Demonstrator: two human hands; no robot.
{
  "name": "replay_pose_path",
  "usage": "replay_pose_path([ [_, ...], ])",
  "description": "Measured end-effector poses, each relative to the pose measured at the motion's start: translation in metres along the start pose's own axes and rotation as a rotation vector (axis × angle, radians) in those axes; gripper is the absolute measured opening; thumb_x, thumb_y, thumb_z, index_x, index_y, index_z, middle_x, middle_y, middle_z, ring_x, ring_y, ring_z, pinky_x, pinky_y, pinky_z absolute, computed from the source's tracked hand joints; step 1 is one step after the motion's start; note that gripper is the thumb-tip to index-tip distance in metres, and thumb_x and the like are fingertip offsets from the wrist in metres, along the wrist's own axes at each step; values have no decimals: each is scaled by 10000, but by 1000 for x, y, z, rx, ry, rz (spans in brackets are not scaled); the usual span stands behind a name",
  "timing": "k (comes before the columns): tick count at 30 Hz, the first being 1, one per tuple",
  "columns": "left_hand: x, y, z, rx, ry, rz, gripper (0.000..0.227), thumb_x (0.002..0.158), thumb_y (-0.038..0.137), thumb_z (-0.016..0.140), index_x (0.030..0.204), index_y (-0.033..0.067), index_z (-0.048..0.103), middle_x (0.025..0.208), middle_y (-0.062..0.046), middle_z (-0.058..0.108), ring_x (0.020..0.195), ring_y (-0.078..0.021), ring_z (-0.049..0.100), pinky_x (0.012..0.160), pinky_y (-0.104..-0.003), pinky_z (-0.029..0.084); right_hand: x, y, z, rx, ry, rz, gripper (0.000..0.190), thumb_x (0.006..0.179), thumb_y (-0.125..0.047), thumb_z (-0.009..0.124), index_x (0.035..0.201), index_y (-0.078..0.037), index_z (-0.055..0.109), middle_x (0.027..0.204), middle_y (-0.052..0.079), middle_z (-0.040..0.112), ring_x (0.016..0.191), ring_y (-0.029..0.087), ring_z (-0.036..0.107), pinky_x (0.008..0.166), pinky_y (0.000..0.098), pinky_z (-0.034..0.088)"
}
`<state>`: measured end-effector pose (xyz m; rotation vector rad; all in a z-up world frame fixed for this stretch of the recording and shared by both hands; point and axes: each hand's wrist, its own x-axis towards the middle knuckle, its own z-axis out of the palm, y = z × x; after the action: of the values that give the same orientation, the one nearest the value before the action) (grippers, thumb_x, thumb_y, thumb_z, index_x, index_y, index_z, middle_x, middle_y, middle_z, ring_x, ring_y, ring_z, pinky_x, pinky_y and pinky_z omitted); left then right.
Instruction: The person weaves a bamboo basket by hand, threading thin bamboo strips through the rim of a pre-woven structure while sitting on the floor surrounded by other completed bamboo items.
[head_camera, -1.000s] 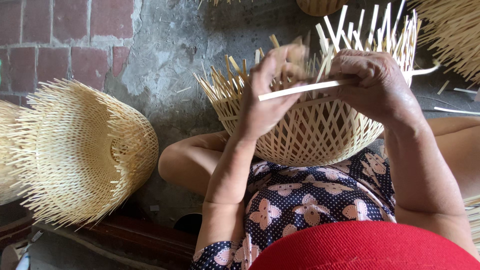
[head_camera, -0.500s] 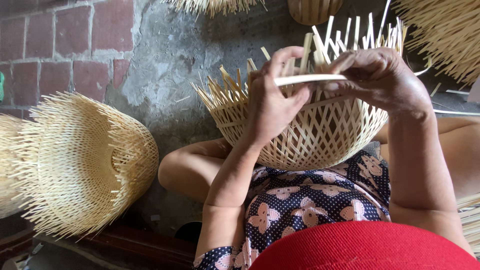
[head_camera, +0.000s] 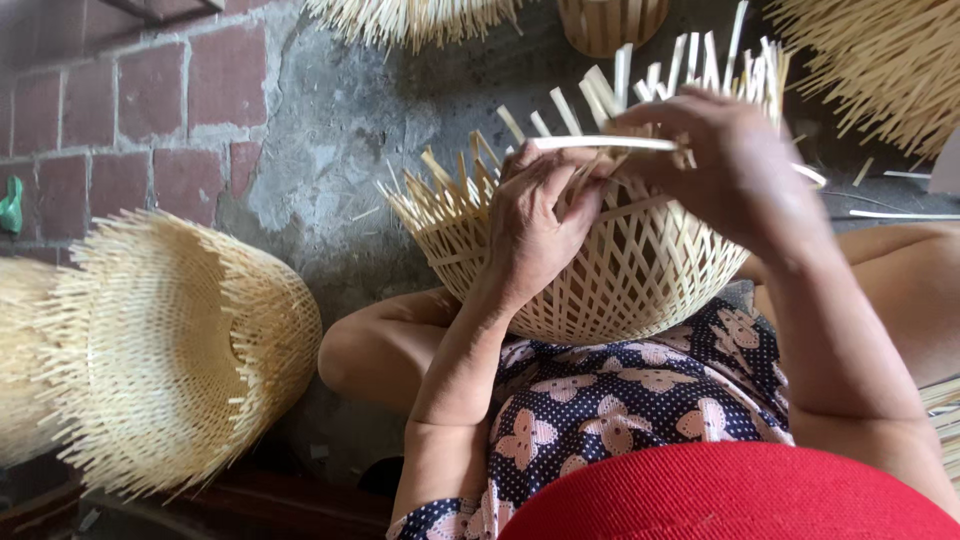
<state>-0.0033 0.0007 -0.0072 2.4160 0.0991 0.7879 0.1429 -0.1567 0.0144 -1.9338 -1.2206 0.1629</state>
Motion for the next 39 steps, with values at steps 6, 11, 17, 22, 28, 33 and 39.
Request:
replay_pose_path([
  [6,7,0,1,1,-82,-81,427,915,51,761,1286,63,551,1056,-62,697,881,-153,694,815,-297,592,7,37,8,137,-159,70,181,938,-228,792,933,-64,714,705,28,599,538,118,516,417,273,403],
  [11,20,10,8,-84,62,34,623,840,66,755,1367,9,429,1156,-147,670,1011,-252,698,851,-351,611,-2,51,4,405,-153,63,155,911,-190,797,968,-73,711,652,-13,578,580,53,516,480,238,408],
  [17,10,-2,-1,-402,-73,-98,375,949,113,800,1243,130,567,977,9,719,892,-87,723,861,-280,636,8,34,2,485,-179,124,174,928,-132,782,1092,-90,742,793,-37,700,648,42,589,531,218,468],
  [22,-4,-5,10,-35,27,76,210,962,105,801,1071,166,633,966,27,736,853,-84,664,832,-263,501,1,-3,-15,735,216,99,443,922,-110,726,1336,-164,578,1031,-124,638,768,14,630,570,245,552],
  [28,-20,-6,28,55,149,226,217,972,66,728,1132,194,655,1066,36,745,969,-107,658,962,-281,504,-8,7,-10,2,297,-45,58,1138,-97,692,1168,-123,736,1075,-25,742,921,130,673,954,397,416],
  [33,-24,-6,30,30,189,279,239,997,106,724,1200,189,630,1108,16,729,1038,-121,661,995,-308,497,-2,7,11,-116,53,-123,73,1027,-229,784,1061,-170,758,952,-48,733,883,108,649,937,321,402],
  [39,-16,-4,41,-38,188,216,265,1006,116,751,1237,167,632,1099,16,738,933,-69,623,868,-249,484,2,0,7,-139,-96,-248,283,795,-185,821,1051,-95,740,1038,77,710,960,220,674,870,396,550],
])
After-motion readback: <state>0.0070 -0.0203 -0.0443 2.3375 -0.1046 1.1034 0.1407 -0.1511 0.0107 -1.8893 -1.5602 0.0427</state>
